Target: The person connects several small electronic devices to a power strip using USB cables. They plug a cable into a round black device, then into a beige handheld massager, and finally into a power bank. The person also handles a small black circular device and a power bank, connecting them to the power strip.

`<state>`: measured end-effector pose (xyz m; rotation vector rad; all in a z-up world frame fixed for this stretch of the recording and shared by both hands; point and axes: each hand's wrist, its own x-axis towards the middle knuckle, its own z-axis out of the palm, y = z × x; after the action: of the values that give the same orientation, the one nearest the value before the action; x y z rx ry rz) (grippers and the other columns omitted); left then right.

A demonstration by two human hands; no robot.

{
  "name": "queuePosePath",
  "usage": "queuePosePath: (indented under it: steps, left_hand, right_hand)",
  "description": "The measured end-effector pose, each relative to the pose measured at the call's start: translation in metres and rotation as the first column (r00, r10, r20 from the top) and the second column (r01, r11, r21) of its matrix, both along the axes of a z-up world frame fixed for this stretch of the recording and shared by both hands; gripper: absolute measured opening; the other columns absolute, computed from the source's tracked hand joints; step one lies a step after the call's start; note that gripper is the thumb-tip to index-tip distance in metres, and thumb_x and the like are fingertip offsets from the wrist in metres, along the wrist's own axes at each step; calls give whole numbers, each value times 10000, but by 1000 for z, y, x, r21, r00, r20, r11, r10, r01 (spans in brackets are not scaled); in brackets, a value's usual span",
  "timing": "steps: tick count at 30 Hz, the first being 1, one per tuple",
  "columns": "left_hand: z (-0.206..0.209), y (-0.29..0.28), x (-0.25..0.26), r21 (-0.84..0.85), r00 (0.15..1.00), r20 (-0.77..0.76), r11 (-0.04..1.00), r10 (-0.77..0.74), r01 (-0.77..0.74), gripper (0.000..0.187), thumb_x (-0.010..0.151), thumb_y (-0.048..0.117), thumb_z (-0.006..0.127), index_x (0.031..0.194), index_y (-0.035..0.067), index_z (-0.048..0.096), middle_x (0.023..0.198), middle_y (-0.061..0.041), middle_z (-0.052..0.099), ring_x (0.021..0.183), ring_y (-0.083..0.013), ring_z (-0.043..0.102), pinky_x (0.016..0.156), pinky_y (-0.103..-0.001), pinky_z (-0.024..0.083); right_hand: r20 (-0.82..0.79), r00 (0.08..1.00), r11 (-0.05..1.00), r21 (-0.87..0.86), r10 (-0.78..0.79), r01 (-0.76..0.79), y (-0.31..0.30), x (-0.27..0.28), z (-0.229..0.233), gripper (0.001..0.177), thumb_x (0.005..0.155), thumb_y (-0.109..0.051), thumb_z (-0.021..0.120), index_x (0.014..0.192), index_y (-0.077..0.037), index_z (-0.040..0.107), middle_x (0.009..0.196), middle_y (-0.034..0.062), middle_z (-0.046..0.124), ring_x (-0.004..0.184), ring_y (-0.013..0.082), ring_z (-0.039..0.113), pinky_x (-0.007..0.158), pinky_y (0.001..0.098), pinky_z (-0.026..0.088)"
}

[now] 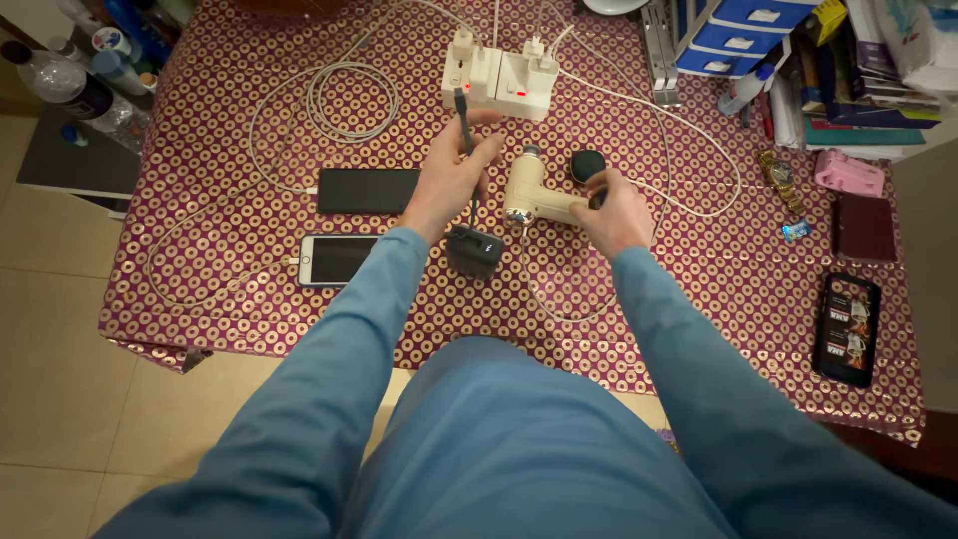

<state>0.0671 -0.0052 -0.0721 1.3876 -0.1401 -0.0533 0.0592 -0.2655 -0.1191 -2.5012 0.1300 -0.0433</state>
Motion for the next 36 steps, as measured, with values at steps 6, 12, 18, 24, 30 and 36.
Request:
queuePosePath:
  steps: [6,12,18,24,30,36]
  left_hand:
    - [21,2,-26,-39,998,-65,999,-21,19,397,1068,371,433,1324,139,628,842,22,646,607,-21,518,538,-200,439]
    - [20,7,-34,-7,999,-29,1000,-25,25,377,1097,370,464,1214,106,705,836,33,622,683,-32,540,596,-211,438]
    - [14,15,-33,10,999,28,1000,-18,18,345,1103,289,493,1316,98,684,841,39,647,740,-27,564,650,-204,460]
    - [19,16,-37,33,989,143,999,27,-32,393,1057,150,544,1437,82,621,959,26,692,836,-50,632,738,-237,533]
    - [34,-4,-40,135,961,275,991,-35,-3,316,1102,137,548,1377,73,691,979,16,584,867,-76,589,723,-252,560]
    - [44,-30,-42,132,978,139,982,-153,135,262,974,158,691,1203,45,752,1052,-45,780,922,-100,720,786,-256,591]
  right_hand:
    - [-411,904,721,593,-113,359,-14,-25,-19,296,822,-200,724,1078,-54,699,858,33,642,782,150,616,603,314,560]
    - [-98,993,986,-156,-73,57,-8,-36,-11,472,811,-332,764,1255,-195,682,1146,86,717,1022,295,701,900,464,555]
    - [-164,986,933,-345,43,-98,-1,-14,-7,787,745,-385,839,1455,-282,516,1394,130,568,1200,361,605,964,510,504]
    - [-33,979,914,354,-201,199,-4,-15,-23,515,837,-232,776,1289,-84,577,1155,121,641,1011,262,654,875,429,565]
    - [-346,938,312,892,6,327,20,-48,40,369,900,-209,678,1241,-122,569,1091,54,668,902,211,700,682,321,575]
    - [-67,985,400,917,161,-3,38,-65,88,553,904,-98,739,1427,-114,563,1232,35,638,1030,138,630,784,303,520]
